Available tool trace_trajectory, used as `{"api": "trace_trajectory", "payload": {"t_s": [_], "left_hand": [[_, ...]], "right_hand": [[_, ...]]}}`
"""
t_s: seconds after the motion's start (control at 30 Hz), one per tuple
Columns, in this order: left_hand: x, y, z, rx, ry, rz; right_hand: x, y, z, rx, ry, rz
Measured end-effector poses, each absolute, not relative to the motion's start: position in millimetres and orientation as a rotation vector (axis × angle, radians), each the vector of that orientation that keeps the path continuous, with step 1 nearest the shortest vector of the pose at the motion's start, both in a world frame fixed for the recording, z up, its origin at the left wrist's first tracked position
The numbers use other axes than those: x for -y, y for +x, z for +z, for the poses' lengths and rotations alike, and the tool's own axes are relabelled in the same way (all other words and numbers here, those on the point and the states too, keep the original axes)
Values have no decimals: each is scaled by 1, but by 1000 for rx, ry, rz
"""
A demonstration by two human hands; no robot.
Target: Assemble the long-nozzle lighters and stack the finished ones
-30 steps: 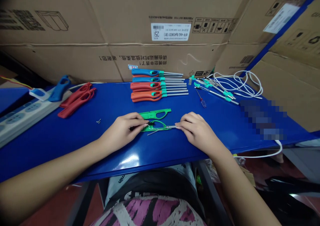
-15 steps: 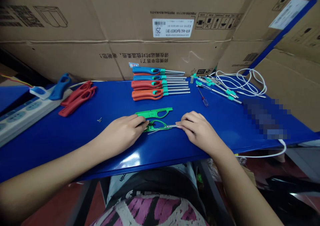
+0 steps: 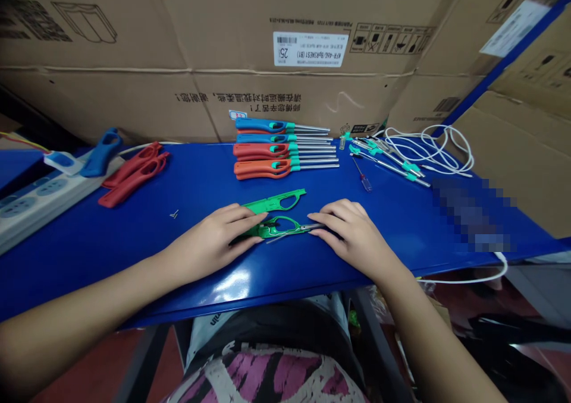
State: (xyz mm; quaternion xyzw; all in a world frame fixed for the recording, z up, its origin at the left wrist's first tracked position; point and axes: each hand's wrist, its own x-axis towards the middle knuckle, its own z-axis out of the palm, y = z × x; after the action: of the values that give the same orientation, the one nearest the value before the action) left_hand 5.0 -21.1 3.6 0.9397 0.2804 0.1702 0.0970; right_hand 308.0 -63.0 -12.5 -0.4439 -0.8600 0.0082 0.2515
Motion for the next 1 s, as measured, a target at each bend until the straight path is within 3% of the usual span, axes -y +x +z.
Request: {"api": "trace_trajectory", "payload": {"t_s": [0.6, 0.9, 1.0], "left_hand": [[37, 8, -2, -833, 3082, 320], [31, 5, -1, -760, 2878, 439], [30, 4, 1, -743, 2825, 456]], "right_hand": [[76, 286, -3, 2412, -1256, -204], [72, 256, -5, 2565, -1136, -193], [69, 257, -6, 2461, -1093, 34]]}}
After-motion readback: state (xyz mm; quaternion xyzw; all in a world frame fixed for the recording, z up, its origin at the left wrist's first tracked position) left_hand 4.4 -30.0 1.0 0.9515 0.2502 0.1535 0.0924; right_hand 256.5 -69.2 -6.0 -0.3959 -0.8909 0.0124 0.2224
